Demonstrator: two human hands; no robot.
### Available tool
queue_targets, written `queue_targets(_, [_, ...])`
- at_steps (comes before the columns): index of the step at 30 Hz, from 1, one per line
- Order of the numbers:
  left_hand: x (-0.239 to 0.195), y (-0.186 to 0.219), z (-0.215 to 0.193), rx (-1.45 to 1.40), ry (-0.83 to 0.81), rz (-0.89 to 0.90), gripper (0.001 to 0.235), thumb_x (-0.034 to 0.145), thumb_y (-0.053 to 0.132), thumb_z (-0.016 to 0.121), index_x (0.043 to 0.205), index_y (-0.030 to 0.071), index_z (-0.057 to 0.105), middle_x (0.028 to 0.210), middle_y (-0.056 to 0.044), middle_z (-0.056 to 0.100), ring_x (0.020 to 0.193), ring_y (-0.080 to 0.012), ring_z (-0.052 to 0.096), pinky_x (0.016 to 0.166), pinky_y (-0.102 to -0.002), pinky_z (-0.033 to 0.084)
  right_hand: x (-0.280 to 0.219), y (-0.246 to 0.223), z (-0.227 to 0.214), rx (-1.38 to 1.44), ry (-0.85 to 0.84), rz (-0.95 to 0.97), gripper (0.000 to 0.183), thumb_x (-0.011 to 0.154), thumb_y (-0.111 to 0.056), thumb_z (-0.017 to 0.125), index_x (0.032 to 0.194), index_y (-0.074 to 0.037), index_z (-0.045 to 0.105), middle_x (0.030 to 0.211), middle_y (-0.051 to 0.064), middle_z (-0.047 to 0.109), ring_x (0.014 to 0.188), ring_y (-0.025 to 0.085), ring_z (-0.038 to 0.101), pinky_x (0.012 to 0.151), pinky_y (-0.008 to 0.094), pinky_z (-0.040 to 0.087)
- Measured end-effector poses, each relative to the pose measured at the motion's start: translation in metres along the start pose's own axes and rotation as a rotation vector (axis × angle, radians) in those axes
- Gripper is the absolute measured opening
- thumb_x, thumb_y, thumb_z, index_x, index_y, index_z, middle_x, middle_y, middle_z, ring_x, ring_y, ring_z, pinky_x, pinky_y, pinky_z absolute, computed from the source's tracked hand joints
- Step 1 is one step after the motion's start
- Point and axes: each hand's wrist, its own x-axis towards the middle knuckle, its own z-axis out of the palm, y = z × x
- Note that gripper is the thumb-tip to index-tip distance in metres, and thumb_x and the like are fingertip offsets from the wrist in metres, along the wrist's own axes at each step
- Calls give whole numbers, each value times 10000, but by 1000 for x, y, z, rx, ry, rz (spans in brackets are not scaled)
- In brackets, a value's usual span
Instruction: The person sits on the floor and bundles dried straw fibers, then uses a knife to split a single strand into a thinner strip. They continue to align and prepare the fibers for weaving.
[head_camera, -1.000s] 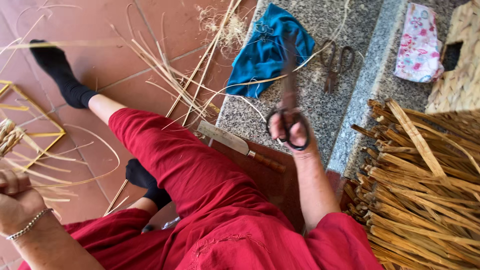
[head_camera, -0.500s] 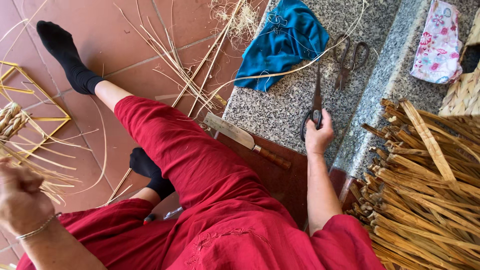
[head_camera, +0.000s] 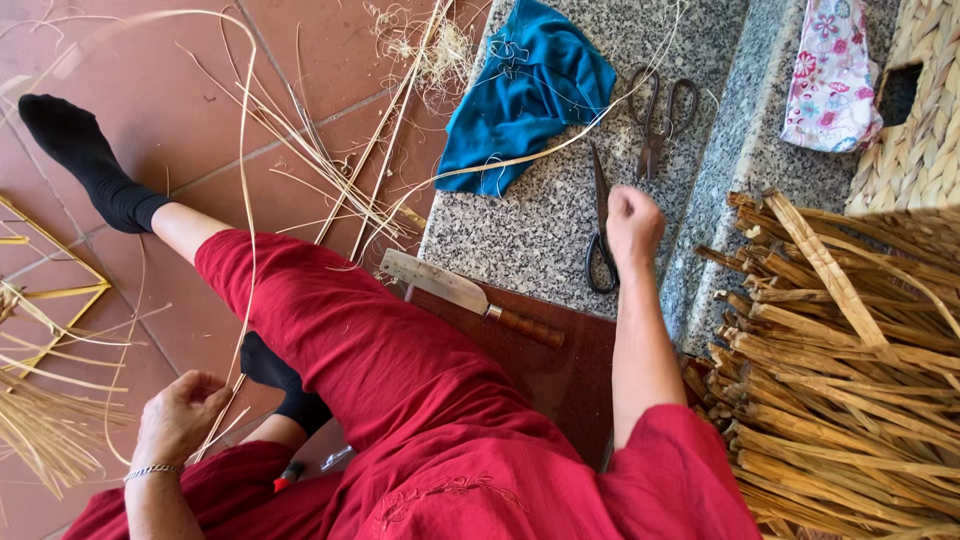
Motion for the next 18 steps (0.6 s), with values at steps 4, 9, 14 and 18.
queue_targets(4, [4,-14,0,-28,17,8,300,851,309,796,1064,97,794,933,-135,802,888,-258,771,839,-399,585,92,-31,25,671,15,272,260,949,-237,649,1115,-43,695,879,92,755,516,123,696,376,246,508])
queue_targets(9, [-8,-4,0,-126,31,38,344,839,331,807,1074,80,790,925,-128,799,895,-246,769,831,-390,579,152,-42,57,589,-29,515,248,939,-222,734,975,16,673,766,85,681,441,107,549,349,252,390])
queue_targets(14, [-32,39,-21,-106,48,88,444,789,375,830,1131,99,771,967,-103,779,878,-236,766,802,-387,585,151,-51,59,816,-14,360,137,906,-150,775,909,-40,692,732,59,665,486,87,538,387,238,394])
queue_targets(18, [-62,108,-59,83,272,301,498,774,384,856,1167,99,741,1037,-108,739,955,-257,717,834,-394,561,114,-94,24,1062,-217,182,101,963,-113,772,953,-37,706,809,63,698,600,97,601,504,237,490])
